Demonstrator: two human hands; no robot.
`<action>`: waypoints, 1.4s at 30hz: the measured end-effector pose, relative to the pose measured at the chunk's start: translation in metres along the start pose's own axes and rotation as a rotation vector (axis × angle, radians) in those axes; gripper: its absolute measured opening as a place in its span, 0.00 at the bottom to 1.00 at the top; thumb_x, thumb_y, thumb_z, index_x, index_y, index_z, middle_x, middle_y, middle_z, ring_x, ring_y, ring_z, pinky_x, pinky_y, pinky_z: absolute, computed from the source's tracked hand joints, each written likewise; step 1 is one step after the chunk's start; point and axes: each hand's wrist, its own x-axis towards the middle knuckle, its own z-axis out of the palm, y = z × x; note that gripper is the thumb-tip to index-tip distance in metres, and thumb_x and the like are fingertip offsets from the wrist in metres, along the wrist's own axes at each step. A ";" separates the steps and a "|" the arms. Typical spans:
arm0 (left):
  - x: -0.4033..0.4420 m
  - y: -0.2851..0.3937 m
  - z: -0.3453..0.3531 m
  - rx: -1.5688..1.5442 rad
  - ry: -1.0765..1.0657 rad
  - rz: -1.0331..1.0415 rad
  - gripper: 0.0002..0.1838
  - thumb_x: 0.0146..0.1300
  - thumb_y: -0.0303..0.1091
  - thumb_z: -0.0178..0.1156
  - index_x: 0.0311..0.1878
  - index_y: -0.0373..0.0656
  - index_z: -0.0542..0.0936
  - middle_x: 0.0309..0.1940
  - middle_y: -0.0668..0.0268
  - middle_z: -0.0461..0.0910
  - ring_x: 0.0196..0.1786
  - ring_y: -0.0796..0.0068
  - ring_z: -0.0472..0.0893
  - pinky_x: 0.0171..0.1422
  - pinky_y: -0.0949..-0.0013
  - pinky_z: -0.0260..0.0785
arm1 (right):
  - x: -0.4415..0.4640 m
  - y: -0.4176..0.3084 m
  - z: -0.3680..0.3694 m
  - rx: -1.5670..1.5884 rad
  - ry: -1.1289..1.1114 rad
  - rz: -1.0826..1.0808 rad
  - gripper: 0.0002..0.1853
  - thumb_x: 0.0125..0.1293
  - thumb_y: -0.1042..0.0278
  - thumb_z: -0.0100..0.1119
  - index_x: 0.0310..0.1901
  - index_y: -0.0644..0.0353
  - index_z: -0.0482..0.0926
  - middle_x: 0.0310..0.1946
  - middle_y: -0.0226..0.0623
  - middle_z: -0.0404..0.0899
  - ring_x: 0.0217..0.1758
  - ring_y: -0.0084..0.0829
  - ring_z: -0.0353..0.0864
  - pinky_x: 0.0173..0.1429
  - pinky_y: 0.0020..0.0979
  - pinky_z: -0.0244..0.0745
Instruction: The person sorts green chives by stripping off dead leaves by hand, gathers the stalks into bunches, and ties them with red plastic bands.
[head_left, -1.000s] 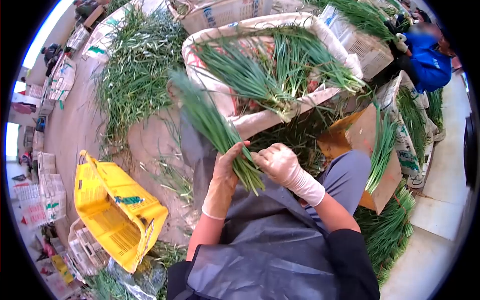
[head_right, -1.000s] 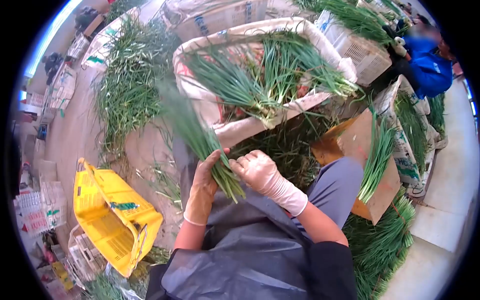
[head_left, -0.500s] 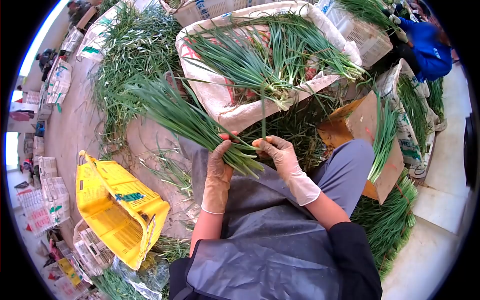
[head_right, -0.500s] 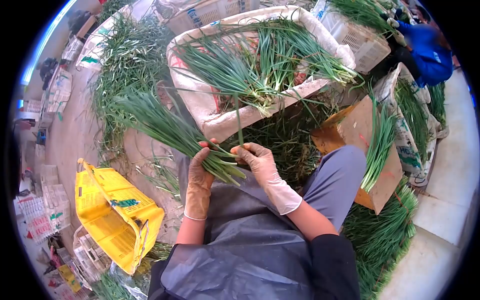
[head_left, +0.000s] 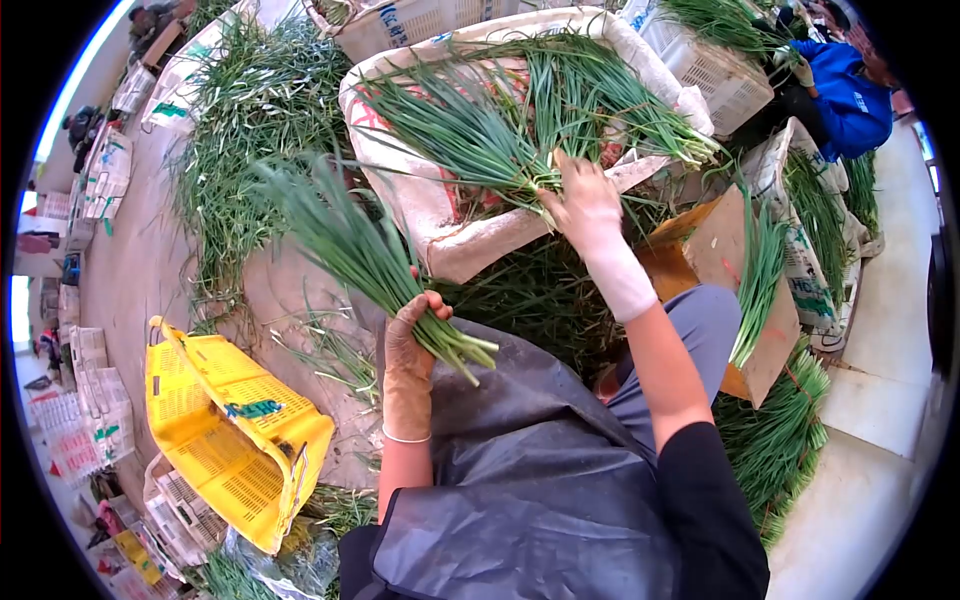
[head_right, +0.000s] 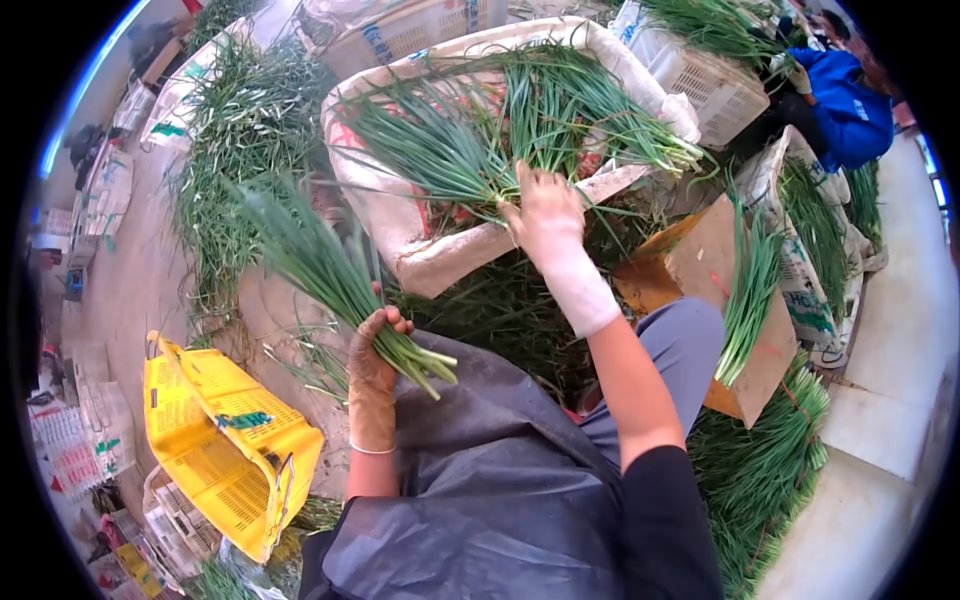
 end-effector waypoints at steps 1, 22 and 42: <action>0.000 0.000 -0.003 0.052 0.027 -0.025 0.14 0.56 0.30 0.61 0.45 0.38 0.74 0.29 0.64 0.77 0.30 0.73 0.78 0.46 0.66 0.74 | 0.017 0.011 0.024 -0.075 -0.335 0.107 0.15 0.57 0.58 0.60 0.42 0.57 0.80 0.35 0.38 0.79 0.38 0.40 0.78 0.43 0.44 0.72; 0.023 0.004 0.034 0.153 0.160 -0.111 0.17 0.59 0.32 0.61 0.49 0.33 0.75 0.42 0.57 0.80 0.30 0.76 0.79 0.33 0.76 0.74 | -0.046 -0.044 -0.030 0.384 -0.162 -0.278 0.12 0.50 0.74 0.63 0.38 0.56 0.76 0.29 0.38 0.79 0.28 0.41 0.79 0.31 0.35 0.74; 0.013 0.036 -0.020 -0.175 -0.287 0.099 0.24 0.52 0.31 0.61 0.53 0.30 0.72 0.33 0.58 0.79 0.25 0.77 0.74 0.43 0.67 0.73 | -0.082 -0.076 -0.069 1.251 -0.930 0.511 0.20 0.64 0.60 0.54 0.54 0.62 0.72 0.42 0.36 0.78 0.47 0.25 0.75 0.54 0.25 0.68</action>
